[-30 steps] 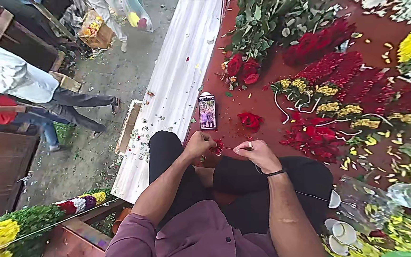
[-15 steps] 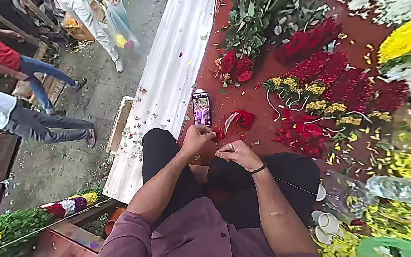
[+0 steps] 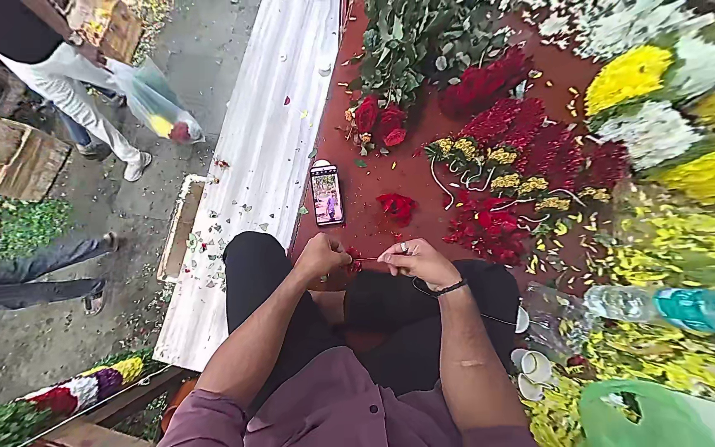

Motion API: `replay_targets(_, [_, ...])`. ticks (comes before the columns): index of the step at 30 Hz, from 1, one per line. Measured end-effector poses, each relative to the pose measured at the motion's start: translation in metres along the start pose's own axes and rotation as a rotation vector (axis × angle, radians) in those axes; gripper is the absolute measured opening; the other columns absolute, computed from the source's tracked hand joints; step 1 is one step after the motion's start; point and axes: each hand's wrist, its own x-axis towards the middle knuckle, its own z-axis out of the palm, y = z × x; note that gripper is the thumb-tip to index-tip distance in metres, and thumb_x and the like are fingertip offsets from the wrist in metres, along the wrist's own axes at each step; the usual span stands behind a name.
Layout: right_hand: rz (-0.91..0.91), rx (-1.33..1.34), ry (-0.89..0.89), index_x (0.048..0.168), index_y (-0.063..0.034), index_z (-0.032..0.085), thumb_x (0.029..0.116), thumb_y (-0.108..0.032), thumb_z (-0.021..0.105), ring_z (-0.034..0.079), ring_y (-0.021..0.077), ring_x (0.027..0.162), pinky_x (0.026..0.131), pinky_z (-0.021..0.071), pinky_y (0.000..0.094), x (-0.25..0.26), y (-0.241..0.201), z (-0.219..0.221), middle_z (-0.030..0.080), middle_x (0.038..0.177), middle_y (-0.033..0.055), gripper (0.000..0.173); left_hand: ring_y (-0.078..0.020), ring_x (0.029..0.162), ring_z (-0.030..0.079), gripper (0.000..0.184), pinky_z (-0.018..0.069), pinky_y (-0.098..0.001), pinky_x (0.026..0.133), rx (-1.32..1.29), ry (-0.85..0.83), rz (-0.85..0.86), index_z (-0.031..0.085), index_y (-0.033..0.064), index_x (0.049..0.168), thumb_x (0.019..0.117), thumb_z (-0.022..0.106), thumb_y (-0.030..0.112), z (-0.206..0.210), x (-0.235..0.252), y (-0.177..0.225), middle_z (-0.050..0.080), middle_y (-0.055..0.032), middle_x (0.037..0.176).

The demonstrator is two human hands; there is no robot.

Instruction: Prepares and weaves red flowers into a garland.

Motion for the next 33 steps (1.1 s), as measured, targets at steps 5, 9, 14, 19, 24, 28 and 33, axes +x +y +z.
replay_targets(5, [0.111,-0.393,0.531,0.105,-0.0096,0.078,0.0933,-0.017,0.072,0.071,0.0288,0.094,0.085,0.0564,0.0561,0.052,0.014,-0.066,0.075,0.102,0.0122,0.015,-0.0208,0.071,0.066,0.021,0.0553,-0.0493,0.07,0.055,0.028,-0.039,0.074,0.0113,0.082,0.0841,0.08,0.031,-0.003,-0.004,0.0,0.069,-0.0054,0.075])
replay_targets(9, [0.251,-0.688,0.503,0.112,-0.0124,0.076,0.0809,-0.03,0.085,0.069,0.0425,0.102,0.088,0.0507,0.0708,0.1,0.041,-0.08,0.074,0.105,0.0192,0.037,-0.0189,0.07,0.066,0.02,0.0545,-0.0472,0.069,0.08,0.01,-0.043,0.073,0.0121,0.083,0.0851,0.078,0.032,-0.002,-0.001,0.004,0.069,-0.0041,0.075])
replay_targets(14, [0.26,-0.617,0.581,0.087,-0.0052,0.075,0.076,-0.022,0.084,0.069,0.0424,0.089,0.08,0.0509,0.0702,0.108,0.049,-0.068,0.072,0.091,0.0206,0.022,-0.0198,0.068,0.064,0.021,0.0538,-0.0485,0.067,0.094,0.01,-0.041,0.073,0.0116,0.081,0.0854,0.078,0.031,-0.001,-0.001,0.002,0.068,-0.0048,0.073])
replay_targets(19, [0.217,-0.619,0.584,0.102,-0.0075,0.074,0.076,-0.029,0.088,0.069,0.0417,0.096,0.084,0.0519,0.0686,0.102,0.051,-0.062,0.073,0.099,0.0198,0.036,-0.0192,0.065,0.065,0.022,0.0538,-0.0475,0.064,0.111,0.005,0.008,0.072,0.0122,0.079,0.085,0.078,0.032,0.001,0.003,-0.005,0.067,-0.0036,0.07])
replay_targets(24, [0.26,-0.632,0.564,0.105,-0.0083,0.074,0.0703,-0.016,0.087,0.07,0.0403,0.093,0.081,0.054,0.0673,0.108,0.054,-0.053,0.073,0.098,0.0185,0.038,-0.0204,0.07,0.066,0.022,0.0549,-0.0494,0.069,0.116,-0.01,0.013,0.073,0.0119,0.082,0.0851,0.077,0.033,0.002,-0.001,-0.001,0.069,-0.0044,0.074])
replay_targets(28, [0.31,-0.112,0.436,0.134,-0.0157,0.065,0.0904,-0.003,0.063,0.063,0.0189,0.062,0.055,0.0528,0.0349,0.07,0.029,-0.044,0.071,0.091,0.0121,0.046,-0.0202,0.071,0.065,0.021,0.0539,-0.0487,0.07,0.079,0.001,-0.006,0.073,0.0113,0.084,0.0859,0.077,0.032,-0.004,-0.01,-0.001,0.068,-0.0044,0.075])
replay_targets(33, [0.115,0.227,0.441,0.119,-0.0088,0.07,0.0991,-0.013,0.065,0.066,0.0153,0.062,0.053,0.0553,0.0296,0.022,-0.006,-0.015,0.073,0.09,0.0087,0.021,-0.0207,0.068,0.065,0.021,0.0539,-0.0495,0.065,0.101,0.012,0.039,0.072,0.012,0.08,0.0843,0.078,0.032,0.0,0.002,-0.005,0.068,-0.0046,0.072])
